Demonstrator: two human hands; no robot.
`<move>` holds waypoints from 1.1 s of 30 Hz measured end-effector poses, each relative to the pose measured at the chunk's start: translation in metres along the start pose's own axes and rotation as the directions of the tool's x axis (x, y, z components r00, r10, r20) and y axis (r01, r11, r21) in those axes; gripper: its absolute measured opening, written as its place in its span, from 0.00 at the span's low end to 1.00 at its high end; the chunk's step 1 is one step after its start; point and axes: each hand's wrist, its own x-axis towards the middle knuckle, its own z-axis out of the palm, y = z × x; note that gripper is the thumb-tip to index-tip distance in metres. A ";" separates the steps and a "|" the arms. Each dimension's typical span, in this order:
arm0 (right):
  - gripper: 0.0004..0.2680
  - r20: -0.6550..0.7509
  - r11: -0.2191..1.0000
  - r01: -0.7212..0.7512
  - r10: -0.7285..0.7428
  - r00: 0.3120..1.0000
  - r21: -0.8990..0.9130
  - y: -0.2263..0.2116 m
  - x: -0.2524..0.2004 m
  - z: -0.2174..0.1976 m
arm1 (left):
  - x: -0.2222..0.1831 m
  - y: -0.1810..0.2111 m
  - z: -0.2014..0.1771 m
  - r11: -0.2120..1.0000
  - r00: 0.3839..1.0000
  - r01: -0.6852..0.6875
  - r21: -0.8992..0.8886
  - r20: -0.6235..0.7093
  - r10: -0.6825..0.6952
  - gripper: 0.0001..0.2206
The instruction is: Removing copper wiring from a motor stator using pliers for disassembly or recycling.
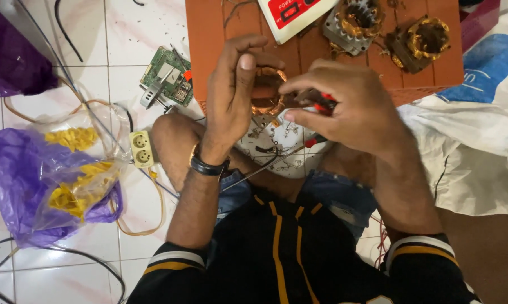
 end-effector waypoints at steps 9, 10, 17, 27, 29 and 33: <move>0.06 -0.084 0.986 0.167 -0.166 0.983 0.005 -0.008 0.008 0.003 | 0.001 -0.003 -0.001 1.000 1.000 -0.005 0.027 0.018 0.005 0.17; 0.06 -0.088 0.986 0.165 -0.164 0.983 0.005 -0.006 0.009 0.005 | 0.001 -0.004 -0.001 1.000 1.000 -0.005 0.028 0.022 0.004 0.17; 0.07 -0.113 0.876 0.336 -0.394 0.912 -0.345 0.006 0.018 0.016 | 0.005 -0.010 -0.004 0.991 0.996 -0.092 0.100 0.007 0.091 0.15; 0.06 -0.344 0.969 0.214 -0.245 0.906 -0.127 0.014 0.023 -0.003 | 0.007 0.001 0.004 0.997 0.987 -0.041 0.059 -0.155 0.049 0.17; 0.04 -0.282 0.975 0.222 -0.219 0.934 -0.024 0.013 0.012 -0.004 | 0.005 0.004 0.003 0.996 0.990 -0.038 0.077 -0.136 0.048 0.16; 0.07 0.014 0.956 -0.005 0.001 1.000 0.292 0.010 -0.015 -0.006 | 0.006 -0.002 -0.002 0.998 0.997 -0.061 0.025 -0.047 0.062 0.14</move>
